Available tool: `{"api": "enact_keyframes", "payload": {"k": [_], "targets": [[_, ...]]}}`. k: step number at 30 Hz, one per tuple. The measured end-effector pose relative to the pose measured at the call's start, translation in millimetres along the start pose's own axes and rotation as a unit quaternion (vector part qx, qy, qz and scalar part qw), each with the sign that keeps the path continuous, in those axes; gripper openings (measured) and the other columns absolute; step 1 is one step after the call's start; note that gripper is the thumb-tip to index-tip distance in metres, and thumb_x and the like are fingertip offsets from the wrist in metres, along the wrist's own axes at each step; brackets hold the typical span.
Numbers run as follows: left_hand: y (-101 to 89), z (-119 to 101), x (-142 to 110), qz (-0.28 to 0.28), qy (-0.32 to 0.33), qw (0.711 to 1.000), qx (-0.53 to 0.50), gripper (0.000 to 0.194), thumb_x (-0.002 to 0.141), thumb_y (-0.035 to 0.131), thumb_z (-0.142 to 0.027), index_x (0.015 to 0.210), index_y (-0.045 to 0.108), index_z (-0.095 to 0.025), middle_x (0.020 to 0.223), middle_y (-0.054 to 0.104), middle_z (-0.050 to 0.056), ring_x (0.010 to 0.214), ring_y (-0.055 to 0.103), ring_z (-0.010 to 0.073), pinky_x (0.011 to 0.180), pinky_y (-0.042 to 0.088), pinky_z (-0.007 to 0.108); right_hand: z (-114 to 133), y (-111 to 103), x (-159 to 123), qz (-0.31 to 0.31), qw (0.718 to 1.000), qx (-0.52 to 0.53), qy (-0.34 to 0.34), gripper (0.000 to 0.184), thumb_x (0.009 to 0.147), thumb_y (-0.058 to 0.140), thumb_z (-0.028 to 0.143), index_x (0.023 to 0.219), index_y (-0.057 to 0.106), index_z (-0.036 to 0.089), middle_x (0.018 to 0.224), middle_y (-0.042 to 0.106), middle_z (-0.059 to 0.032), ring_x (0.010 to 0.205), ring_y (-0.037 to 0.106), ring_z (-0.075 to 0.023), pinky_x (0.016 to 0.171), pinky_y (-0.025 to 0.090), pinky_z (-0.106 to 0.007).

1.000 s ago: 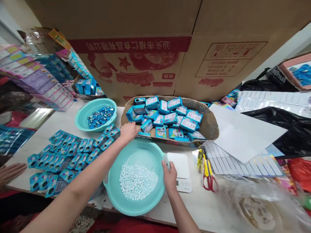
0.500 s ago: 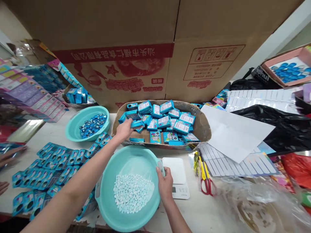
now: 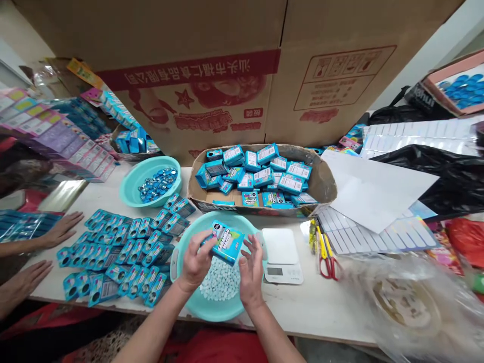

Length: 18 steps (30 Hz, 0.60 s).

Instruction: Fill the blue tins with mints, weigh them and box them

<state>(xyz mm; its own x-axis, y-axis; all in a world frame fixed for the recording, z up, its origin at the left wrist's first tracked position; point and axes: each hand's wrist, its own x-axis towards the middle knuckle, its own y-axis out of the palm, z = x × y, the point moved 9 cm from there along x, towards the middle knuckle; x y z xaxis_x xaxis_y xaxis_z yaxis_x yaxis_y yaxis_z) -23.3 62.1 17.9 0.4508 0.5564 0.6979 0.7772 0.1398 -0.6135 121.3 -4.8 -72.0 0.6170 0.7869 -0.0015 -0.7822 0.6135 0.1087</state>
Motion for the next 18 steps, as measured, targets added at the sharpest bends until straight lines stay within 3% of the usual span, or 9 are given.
{"api": "enact_keyframes", "payload": {"k": [3, 7, 9, 12, 15, 18], "targets": [[-13.6, -27.2, -5.2, -0.003, 0.140, 0.989, 0.054, 0.038, 0.079, 0.055, -0.002, 0.109, 0.058, -0.024, 0.108, 0.055, 0.009, 0.110, 0.053, 0.0209, 0.091, 0.049, 0.036, 5.1, -5.7, -1.3, 0.019, 1.000, -0.014, -0.009, 0.053, 0.089, 0.036, 0.054, 0.131, 0.043, 0.022, 0.132, 0.049, -0.0141, 0.116, 0.052, -0.0285, 0.088, 0.046, -0.047], [-14.0, -38.6, -5.0, 0.058, 0.178, 0.980, 0.066, 0.029, 0.083, 0.053, -0.010, 0.110, 0.058, -0.021, 0.104, 0.053, 0.009, 0.102, 0.054, 0.0201, 0.086, 0.050, 0.034, 32.5, 4.0, -11.1, 0.114, 0.970, -0.181, -0.118, 0.066, 0.074, 0.063, 0.052, 0.131, 0.047, 0.022, 0.137, 0.045, -0.0128, 0.128, 0.040, -0.0327, 0.102, 0.034, -0.053], [-5.2, -45.8, -9.1, 0.114, 0.180, 0.976, 0.042, 0.028, 0.087, 0.048, -0.014, 0.112, 0.058, -0.021, 0.103, 0.055, 0.009, 0.100, 0.054, 0.0194, 0.084, 0.050, 0.033, 34.7, 10.8, -16.5, 0.157, 0.952, -0.235, -0.119, 0.074, 0.065, 0.073, 0.045, 0.131, 0.048, 0.022, 0.138, 0.045, -0.0128, 0.129, 0.037, -0.0339, 0.106, 0.029, -0.055], [9.8, -57.0, -17.4, 0.184, 0.155, 0.968, -0.067, 0.024, 0.091, 0.039, -0.014, 0.104, 0.059, -0.019, 0.097, 0.059, 0.008, 0.095, 0.054, 0.0168, 0.083, 0.048, 0.032, 16.5, 13.4, -19.8, 0.208, 0.963, -0.173, 0.003, 0.076, 0.063, 0.074, 0.038, 0.132, 0.046, 0.021, 0.134, 0.049, -0.0124, 0.123, 0.045, -0.0316, 0.103, 0.034, -0.052], [30.4, -56.2, -20.2, 0.238, 0.078, 0.954, -0.167, 0.028, 0.093, 0.033, -0.017, 0.085, 0.060, -0.018, 0.087, 0.060, 0.006, 0.086, 0.054, 0.0145, 0.079, 0.048, 0.029, -10.8, 20.7, -30.7, 0.258, 0.948, 0.008, 0.186, 0.075, 0.064, 0.071, 0.038, 0.132, 0.045, 0.022, 0.120, 0.060, -0.0079, 0.107, 0.057, -0.0273, 0.094, 0.044, -0.046], [43.1, -35.1, -13.2, 0.222, -0.033, 0.959, -0.176, 0.026, 0.093, 0.036, -0.024, 0.087, 0.061, -0.019, 0.091, 0.059, 0.006, 0.089, 0.053, 0.0157, 0.083, 0.046, 0.031, -24.1, 20.3, -30.6, 0.196, 0.931, 0.151, 0.268, 0.066, 0.064, 0.068, 0.040, 0.125, 0.050, 0.021, 0.104, 0.065, -0.0049, 0.093, 0.061, -0.0241, 0.085, 0.048, -0.040]]}}
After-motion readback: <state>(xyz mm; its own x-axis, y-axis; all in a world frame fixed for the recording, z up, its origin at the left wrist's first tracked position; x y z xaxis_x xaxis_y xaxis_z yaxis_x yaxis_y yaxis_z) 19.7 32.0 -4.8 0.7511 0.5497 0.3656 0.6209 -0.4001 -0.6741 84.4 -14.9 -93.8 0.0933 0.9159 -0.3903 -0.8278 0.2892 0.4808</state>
